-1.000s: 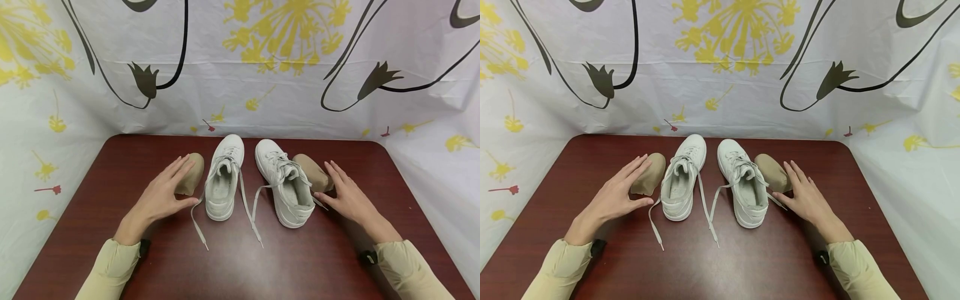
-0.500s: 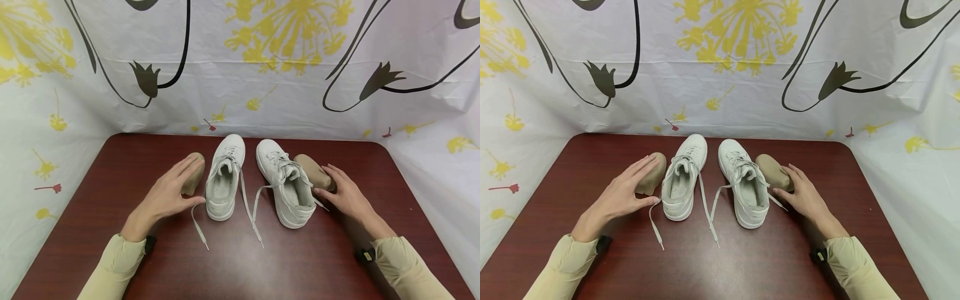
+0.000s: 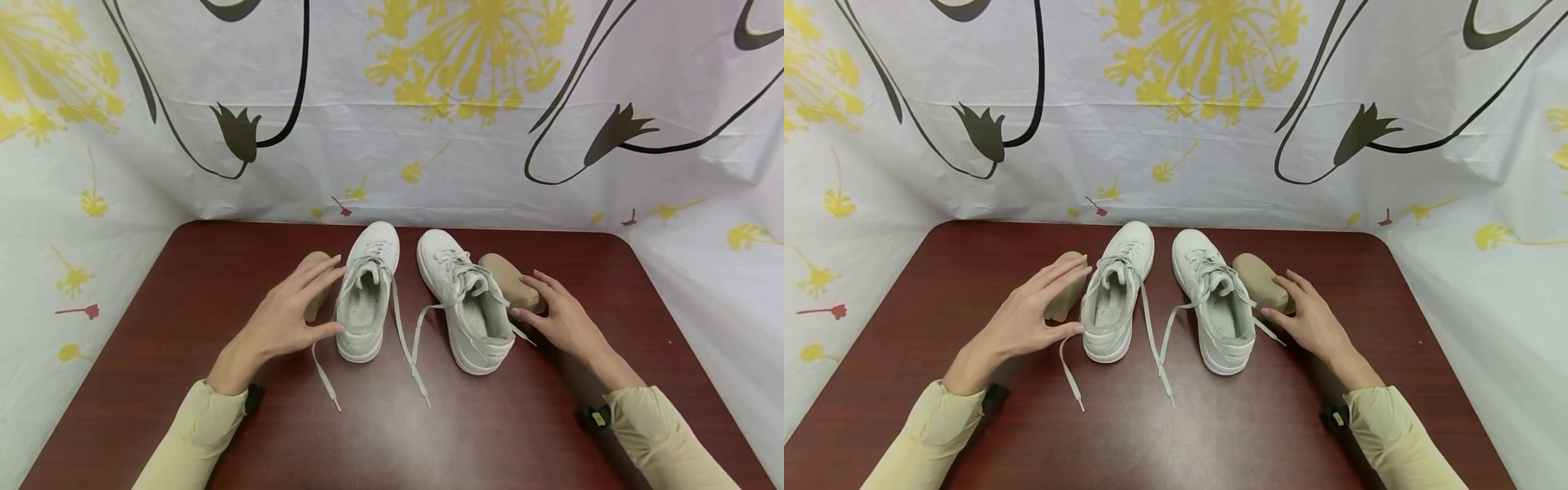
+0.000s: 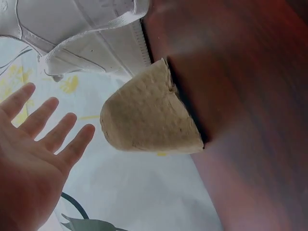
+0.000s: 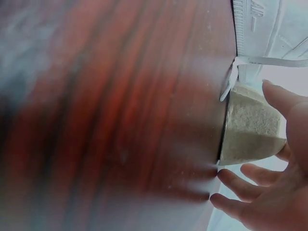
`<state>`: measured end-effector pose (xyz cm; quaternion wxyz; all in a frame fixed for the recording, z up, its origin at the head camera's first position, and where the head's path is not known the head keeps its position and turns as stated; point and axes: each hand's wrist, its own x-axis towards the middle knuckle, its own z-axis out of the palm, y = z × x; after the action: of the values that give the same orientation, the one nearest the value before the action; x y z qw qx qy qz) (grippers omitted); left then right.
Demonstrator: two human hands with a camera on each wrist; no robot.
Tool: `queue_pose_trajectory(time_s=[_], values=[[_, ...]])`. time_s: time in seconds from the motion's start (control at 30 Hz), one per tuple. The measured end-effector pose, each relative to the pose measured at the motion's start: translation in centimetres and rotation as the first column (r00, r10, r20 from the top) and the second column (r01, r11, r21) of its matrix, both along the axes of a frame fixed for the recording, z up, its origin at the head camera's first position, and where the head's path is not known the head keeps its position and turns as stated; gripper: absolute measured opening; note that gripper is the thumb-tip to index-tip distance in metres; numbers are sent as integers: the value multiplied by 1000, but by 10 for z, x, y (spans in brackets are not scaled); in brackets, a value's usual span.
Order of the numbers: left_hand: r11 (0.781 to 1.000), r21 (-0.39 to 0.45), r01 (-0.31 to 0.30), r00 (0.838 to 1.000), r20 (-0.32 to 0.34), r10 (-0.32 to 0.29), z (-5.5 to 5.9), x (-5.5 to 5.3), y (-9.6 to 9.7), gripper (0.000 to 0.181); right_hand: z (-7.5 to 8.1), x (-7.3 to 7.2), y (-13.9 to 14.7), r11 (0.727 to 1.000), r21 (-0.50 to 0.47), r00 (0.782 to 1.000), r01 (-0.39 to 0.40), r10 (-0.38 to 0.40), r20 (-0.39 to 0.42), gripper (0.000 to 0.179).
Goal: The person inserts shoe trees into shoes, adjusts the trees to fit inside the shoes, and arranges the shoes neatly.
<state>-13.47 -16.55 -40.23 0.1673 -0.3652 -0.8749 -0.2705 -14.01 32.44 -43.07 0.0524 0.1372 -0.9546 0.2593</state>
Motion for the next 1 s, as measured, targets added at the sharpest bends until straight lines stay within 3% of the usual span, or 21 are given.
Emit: queue_pose_trajectory(time_s=[0.63,1.0], values=[[998,7,61,998,17,-61,0,4,15,81,5,5,3,1000,-24,999,-8,7,-43,57],[993,34,113,993,-40,-111,9,3,29,82,20,13,-1,997,-73,997,32,-36,-61,59]])
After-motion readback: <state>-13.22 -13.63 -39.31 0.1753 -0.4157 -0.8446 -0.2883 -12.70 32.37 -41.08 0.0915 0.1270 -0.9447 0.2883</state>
